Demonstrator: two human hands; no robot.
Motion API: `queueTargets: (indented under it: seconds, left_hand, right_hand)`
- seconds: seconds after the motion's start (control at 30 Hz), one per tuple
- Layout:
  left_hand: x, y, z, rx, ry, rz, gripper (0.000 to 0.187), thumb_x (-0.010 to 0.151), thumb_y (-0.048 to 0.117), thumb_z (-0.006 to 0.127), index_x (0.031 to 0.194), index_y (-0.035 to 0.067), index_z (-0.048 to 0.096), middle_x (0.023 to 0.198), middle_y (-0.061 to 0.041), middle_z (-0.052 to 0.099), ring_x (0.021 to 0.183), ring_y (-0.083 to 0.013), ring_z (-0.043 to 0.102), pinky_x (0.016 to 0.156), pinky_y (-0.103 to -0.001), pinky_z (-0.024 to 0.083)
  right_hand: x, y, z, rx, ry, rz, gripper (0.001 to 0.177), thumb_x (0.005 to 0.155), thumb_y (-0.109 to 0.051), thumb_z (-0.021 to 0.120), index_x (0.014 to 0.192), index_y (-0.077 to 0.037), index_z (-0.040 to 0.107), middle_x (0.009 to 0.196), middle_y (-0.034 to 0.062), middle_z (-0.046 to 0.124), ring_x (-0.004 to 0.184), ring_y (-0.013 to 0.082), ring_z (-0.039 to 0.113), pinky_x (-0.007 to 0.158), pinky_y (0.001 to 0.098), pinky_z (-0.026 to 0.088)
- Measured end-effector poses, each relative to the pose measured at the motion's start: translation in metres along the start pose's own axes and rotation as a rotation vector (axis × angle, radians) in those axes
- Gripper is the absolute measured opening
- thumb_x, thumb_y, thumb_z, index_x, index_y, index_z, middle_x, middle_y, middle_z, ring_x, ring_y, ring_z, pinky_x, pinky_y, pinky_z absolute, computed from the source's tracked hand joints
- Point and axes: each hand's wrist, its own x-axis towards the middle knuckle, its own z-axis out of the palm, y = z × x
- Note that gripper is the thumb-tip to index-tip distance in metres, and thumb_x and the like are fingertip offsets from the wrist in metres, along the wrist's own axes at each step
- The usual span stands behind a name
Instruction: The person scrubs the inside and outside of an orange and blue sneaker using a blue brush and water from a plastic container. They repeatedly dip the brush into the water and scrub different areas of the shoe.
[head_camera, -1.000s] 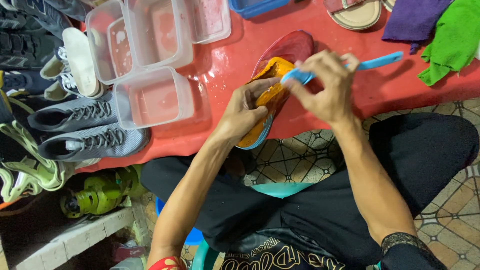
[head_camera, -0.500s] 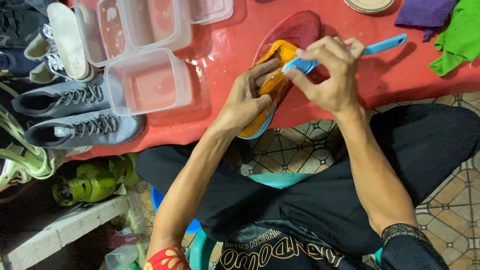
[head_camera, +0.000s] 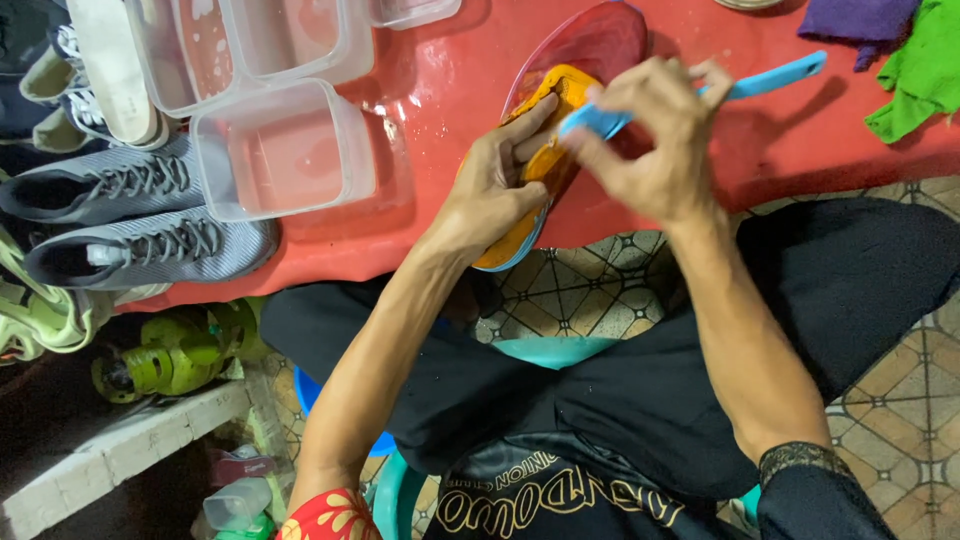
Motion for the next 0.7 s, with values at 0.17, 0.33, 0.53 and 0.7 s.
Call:
queueTargets:
  seconds: [0.17,0.33,0.53,0.7]
  left_hand:
    - [0.009,-0.007,-0.003,-0.059,0.027,0.013,0.088,0.076,-0.026,0.052,0.159,-0.007,0.029,0.149,-0.016,0.056,0.107,-0.0083,0.063,0.074,-0.017,0.051]
    - [0.024,0.001,0.007,0.282,0.138,-0.017,0.082,0.077,-0.009,0.058,0.153,-0.010,0.027,0.164,-0.021,0.031,0.142,-0.0231,0.052,0.100,-0.027,0.057]
    - [0.034,-0.006,0.011,0.203,0.113,-0.016,0.083,0.080,-0.014,0.055,0.156,-0.007,0.022,0.151,-0.022,0.053,0.144,-0.0201,0.047,0.101,-0.021,0.051]
    - [0.035,-0.015,0.006,0.141,0.103,0.028,0.082,0.078,-0.019,0.051,0.155,-0.010,0.025,0.161,-0.022,0.036,0.145,-0.0231,0.047,0.101,-0.024,0.053]
  right_hand:
    - [-0.002,0.017,-0.012,-0.004,-0.061,-0.046,0.025,0.102,-0.041,0.083,0.105,-0.016,0.078,0.111,0.0003,0.074,0.105,0.0224,0.067,0.104,0.0474,0.026]
    - [0.006,0.026,-0.032,0.013,0.006,-0.053,0.031,0.111,-0.032,0.078,0.112,-0.001,0.075,0.104,0.0120,0.071,0.100,0.0294,0.067,0.100,0.0435,0.027]
    - [0.004,0.039,-0.013,-0.006,-0.036,-0.038,0.042,0.107,-0.048,0.073,0.107,-0.006,0.079,0.104,0.0067,0.074,0.102,0.0249,0.067,0.102,0.0420,0.026]
    - [0.005,0.041,-0.016,-0.028,-0.078,-0.033,0.041,0.108,-0.049,0.074,0.108,-0.008,0.076,0.107,0.0052,0.074,0.104,0.0247,0.067,0.103,0.0434,0.026]
